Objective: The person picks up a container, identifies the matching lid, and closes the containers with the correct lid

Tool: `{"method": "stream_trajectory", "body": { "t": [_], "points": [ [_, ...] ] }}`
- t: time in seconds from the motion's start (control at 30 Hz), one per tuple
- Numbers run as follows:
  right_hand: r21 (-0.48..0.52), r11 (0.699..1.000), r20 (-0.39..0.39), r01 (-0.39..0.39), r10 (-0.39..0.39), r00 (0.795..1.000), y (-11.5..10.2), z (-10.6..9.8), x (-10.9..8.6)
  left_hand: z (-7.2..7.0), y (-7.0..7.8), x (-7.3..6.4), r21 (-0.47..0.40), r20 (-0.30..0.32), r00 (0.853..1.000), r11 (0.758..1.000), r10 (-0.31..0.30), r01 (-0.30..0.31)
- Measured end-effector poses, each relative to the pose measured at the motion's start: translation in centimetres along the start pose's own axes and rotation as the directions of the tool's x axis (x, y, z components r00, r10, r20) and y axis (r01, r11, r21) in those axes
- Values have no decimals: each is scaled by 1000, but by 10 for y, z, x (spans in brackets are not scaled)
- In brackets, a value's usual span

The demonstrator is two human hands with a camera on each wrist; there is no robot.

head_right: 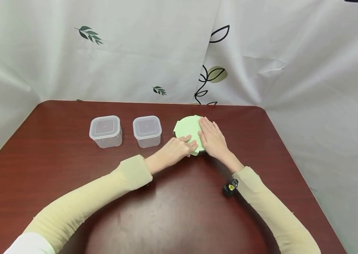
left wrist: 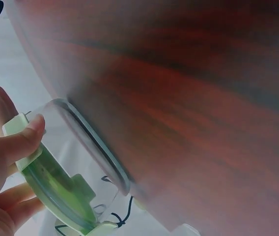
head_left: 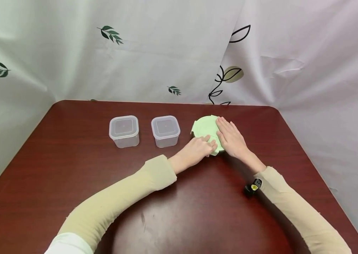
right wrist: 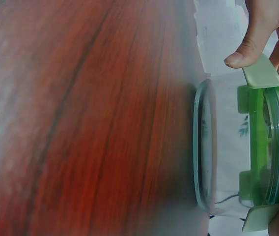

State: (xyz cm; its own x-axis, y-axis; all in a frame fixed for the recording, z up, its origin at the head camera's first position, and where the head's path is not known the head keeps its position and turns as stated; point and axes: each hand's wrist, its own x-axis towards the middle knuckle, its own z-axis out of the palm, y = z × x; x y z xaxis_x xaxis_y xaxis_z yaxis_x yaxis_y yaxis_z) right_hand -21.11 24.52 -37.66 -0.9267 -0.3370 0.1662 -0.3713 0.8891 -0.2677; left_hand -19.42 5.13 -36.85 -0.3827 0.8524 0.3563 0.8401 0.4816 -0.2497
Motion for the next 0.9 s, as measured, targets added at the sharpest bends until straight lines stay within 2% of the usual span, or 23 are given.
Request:
{"method": "stream_trajectory", "body": {
  "t": [0.1, 0.3, 0.47, 0.6, 0.67, 0.8, 0.83, 0.9],
  "points": [
    [17, 1000, -16, 6, -6, 1000, -2, 0, 3, -1, -2, -2, 0, -4, 1000, 1000, -10, 10],
    [47, 999, -12, 3, -2, 1000, -7, 3, 8, -3, -5, -6, -54, 46, 998, 998, -33, 35],
    [69, 998, -8, -15, 15, 1000, -10, 2, 13, -6, -8, -6, -65, 71, 996, 996, -55, 60],
    [152, 988, -29, -1, 6, 1000, -2, 0, 16, -8, -10, -5, -90, 119, 990, 992, -80, 91],
    [277, 961, -59, 13, 4, 998, 4, 0, 16, -9, -10, -6, -98, 146, 985, 990, -89, 104],
    [495, 868, -125, 33, 33, 992, 15, -4, 11, -17, -14, -13, -108, 174, 979, 986, -108, 127],
    [516, 856, -130, 28, 46, 990, 16, -6, 8, -19, -16, -16, -110, 173, 978, 984, -118, 139],
    [508, 861, -139, 17, 62, 988, 18, -11, 3, -23, -21, -23, -115, 160, 975, 978, -153, 172]
  ]
}}
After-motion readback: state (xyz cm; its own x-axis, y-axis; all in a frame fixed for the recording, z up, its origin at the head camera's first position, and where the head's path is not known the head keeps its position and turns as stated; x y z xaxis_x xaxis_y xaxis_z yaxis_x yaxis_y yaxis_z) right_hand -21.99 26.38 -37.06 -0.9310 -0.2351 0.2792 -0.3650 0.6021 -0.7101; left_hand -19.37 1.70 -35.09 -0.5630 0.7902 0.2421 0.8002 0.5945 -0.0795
